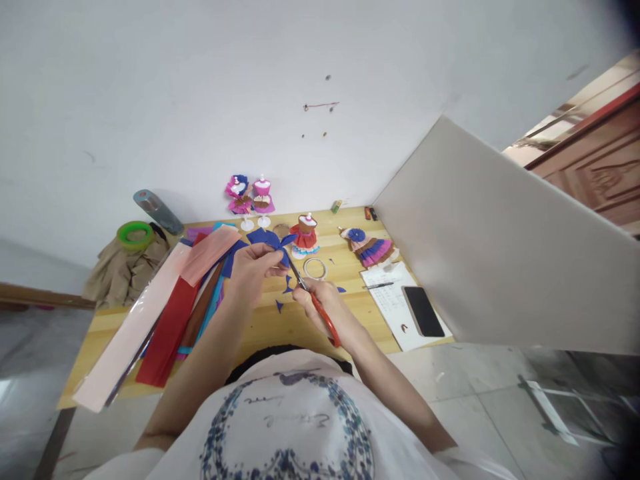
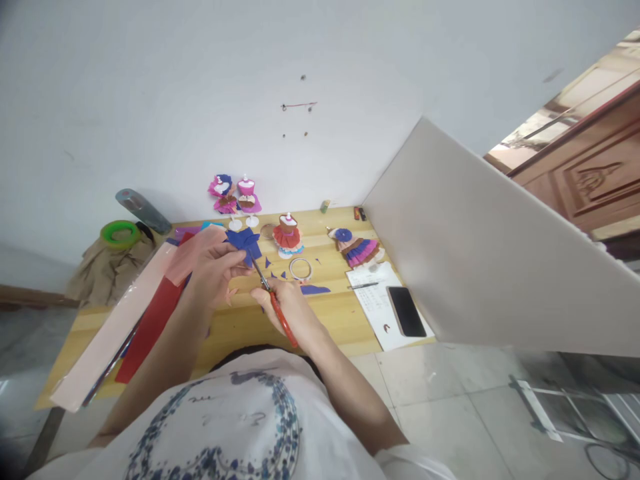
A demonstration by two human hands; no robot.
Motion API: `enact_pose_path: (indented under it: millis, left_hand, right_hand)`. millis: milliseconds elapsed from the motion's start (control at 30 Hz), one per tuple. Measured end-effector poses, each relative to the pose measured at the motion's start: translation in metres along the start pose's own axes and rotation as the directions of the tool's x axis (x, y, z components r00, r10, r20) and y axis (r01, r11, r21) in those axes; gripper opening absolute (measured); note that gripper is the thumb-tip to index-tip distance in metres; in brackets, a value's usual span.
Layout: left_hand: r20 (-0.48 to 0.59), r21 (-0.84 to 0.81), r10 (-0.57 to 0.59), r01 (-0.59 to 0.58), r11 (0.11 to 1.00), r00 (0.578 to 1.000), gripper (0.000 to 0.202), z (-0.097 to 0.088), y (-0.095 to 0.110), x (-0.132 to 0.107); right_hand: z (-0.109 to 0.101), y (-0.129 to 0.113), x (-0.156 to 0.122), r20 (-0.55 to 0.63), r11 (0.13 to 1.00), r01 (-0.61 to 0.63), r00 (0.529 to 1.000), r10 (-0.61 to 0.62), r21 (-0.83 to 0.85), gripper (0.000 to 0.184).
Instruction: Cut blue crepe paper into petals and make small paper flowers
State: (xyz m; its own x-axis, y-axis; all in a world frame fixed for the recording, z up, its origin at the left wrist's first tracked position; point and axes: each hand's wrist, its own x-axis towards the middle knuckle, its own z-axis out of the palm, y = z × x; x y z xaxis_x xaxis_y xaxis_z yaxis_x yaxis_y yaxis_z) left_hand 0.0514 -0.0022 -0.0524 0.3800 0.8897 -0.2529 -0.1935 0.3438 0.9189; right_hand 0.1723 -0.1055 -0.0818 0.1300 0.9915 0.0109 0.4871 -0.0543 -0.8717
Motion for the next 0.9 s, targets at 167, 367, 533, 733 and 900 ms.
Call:
enact_pose_path:
  millis: [167,367,533,733,900]
  left_hand:
    - [0.045,0.039,0.003,-0.005,0.999,0.999,0.021,-0.002,0.005,-0.001]
    - [0.07,0.121,0.017,-0.026,0.992,0.997,0.017,-0.004,0.002,-0.001]
    - [0.1,0.168,0.002,-0.018,0.986,0.995,0.015,-0.003,0.001,-0.004]
    - [0.13,0.175,-0.025,0.001,0.985,0.991,0.015,-0.005,0.001,-0.005]
    - [0.157,0.177,-0.042,0.013,0.984,0.987,0.014,-0.007,0.002,-0.004]
  right_hand:
    - [-0.006,-0.006,-0.003,0.007,0.999,0.03,1.0,-0.03,-0.011,0.037]
    - [-0.008,-0.006,-0.002,-0.009,0.998,0.034,0.999,-0.035,-0.056,0.038]
    - [-0.008,-0.006,-0.003,-0.019,0.994,0.038,0.999,-0.04,-0.1,0.04]
    - [-0.01,-0.004,-0.004,-0.009,0.994,0.054,0.998,-0.055,-0.094,0.046]
    - [-0.012,-0.003,-0.005,-0.003,0.991,0.078,0.997,-0.079,-0.11,0.05]
